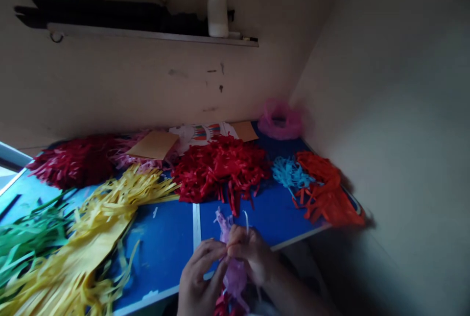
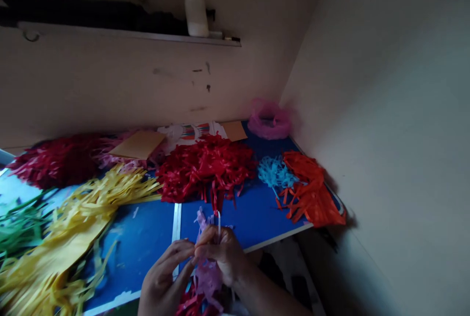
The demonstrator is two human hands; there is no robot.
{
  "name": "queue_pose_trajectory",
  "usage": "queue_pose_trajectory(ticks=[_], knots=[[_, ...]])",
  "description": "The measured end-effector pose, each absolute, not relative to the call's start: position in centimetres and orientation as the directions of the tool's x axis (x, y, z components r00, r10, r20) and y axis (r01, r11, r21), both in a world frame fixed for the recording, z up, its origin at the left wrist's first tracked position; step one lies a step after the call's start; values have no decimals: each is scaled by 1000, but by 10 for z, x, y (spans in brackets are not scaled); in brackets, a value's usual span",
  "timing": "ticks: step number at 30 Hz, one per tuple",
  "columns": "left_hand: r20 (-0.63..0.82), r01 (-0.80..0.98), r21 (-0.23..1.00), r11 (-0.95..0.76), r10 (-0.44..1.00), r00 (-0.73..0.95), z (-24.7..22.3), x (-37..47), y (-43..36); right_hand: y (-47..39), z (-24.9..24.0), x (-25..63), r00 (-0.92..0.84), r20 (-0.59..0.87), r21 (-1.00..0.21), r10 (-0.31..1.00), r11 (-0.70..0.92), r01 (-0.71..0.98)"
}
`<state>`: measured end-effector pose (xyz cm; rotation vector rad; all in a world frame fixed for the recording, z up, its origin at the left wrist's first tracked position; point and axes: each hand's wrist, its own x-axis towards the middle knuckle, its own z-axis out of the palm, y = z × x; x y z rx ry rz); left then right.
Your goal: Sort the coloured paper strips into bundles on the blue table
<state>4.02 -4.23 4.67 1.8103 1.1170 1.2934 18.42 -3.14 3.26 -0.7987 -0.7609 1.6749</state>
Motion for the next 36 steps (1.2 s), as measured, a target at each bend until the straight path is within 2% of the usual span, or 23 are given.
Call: queue_pose_trajectory(ticks=[2,4,5,6,8,9,12,15,18,22,24,26,33,36], knots=[[353,253,891,-376,926,133,46,35,-42,-26,31,193,-168,-95,-913,981,-153,-378],[235,198,952,-232,972,11,49,27,-41,-9,27,212,-58,-46,-999,997,-47,-10],[142,119,984,-134,988,-61,52,22,-41,3,25,224,20,-8,-976,1000,-12,219],[33,20,999,-31,993,-113,56,19,-40,17,22,238,103,22,-935,994,-16,355],[-142,-125,984,127,982,-125,62,15,-38,45,15,264,194,62,-877,979,-40,479],[-183,-132,977,170,978,-96,64,15,-37,56,12,274,220,68,-853,973,-57,519],[-201,8,979,201,979,-45,62,18,-33,72,7,292,231,85,-791,969,-76,607],[-241,57,968,245,968,-74,54,21,-32,58,13,293,209,126,-778,970,-34,627],[-333,-3,943,333,941,-58,48,24,-30,29,25,277,151,123,-826,981,17,563],[-353,-77,932,354,935,33,46,35,-26,-4,33,237,-78,-76,-982,994,-61,178],[-323,-50,944,326,945,54,44,40,-26,-12,34,220,-144,-121,-993,982,-119,21],[-277,-8,961,278,959,63,41,41,-26,-16,35,211,-163,-124,-989,979,-135,-54],[-163,114,981,158,986,35,43,37,-33,-15,40,210,-173,-91,-995,981,-94,-13],[-44,234,972,25,996,77,46,34,-33,-16,42,209,-199,-65,-998,978,-63,17]])
